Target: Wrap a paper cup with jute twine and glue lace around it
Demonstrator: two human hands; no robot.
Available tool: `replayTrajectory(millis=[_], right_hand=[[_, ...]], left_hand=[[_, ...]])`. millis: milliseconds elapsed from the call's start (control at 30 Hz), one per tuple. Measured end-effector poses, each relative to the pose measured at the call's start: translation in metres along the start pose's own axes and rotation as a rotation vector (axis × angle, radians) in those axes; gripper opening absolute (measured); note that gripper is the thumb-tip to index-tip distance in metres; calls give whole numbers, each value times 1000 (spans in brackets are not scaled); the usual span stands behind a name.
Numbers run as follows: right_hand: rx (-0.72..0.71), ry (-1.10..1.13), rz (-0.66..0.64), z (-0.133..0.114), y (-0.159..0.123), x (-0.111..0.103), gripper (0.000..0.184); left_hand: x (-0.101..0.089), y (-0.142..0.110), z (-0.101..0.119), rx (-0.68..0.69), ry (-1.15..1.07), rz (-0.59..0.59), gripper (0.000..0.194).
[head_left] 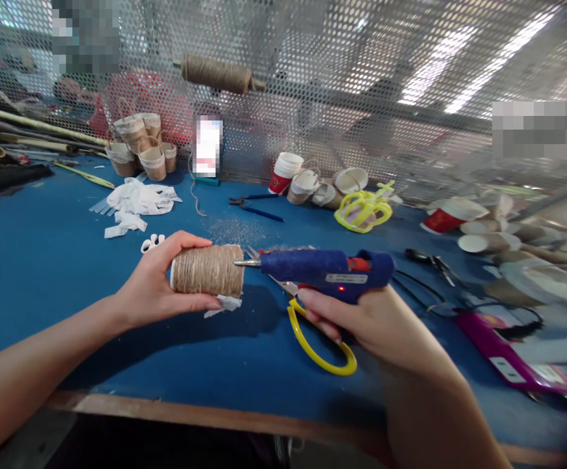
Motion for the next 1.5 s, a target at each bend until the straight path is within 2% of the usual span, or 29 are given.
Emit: replayTrajectory(millis=[100, 267, 600, 833, 1033, 1267, 1500], right_hand=[[-10, -7, 38, -1, 0, -1, 26], [-7, -44, 28, 0, -1, 0, 25], [-29, -119, 7, 0, -2, 0, 22], [-30, -112, -18, -3, -2, 2, 22], [33, -64, 14, 4, -1, 2, 25], [-22, -39, 24, -2, 0, 0, 24], [-16, 5, 25, 0, 6, -1, 28]], left_hand=[[3, -1, -5, -117, -60, -38, 51], [8, -2, -13, -263, -153, -63, 47], [10, -2, -20, -397, -256, -38, 42], [11, -3, -22, -418, -260, -55, 44], [7, -1, -16, -349, -240, -27, 45], [4, -3, -9, -202, -106, -25, 49], [3, -5, 2, -40, -3, 4, 52]])
Point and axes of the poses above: each hand's wrist, its own y-axis towards the middle knuckle, its own x-axis out of the palm, z = x × y, the point moved 8 cm from there along y, towards the middle knuckle, and after that the axes turned 1 degree about z, right-handed, at the moved point
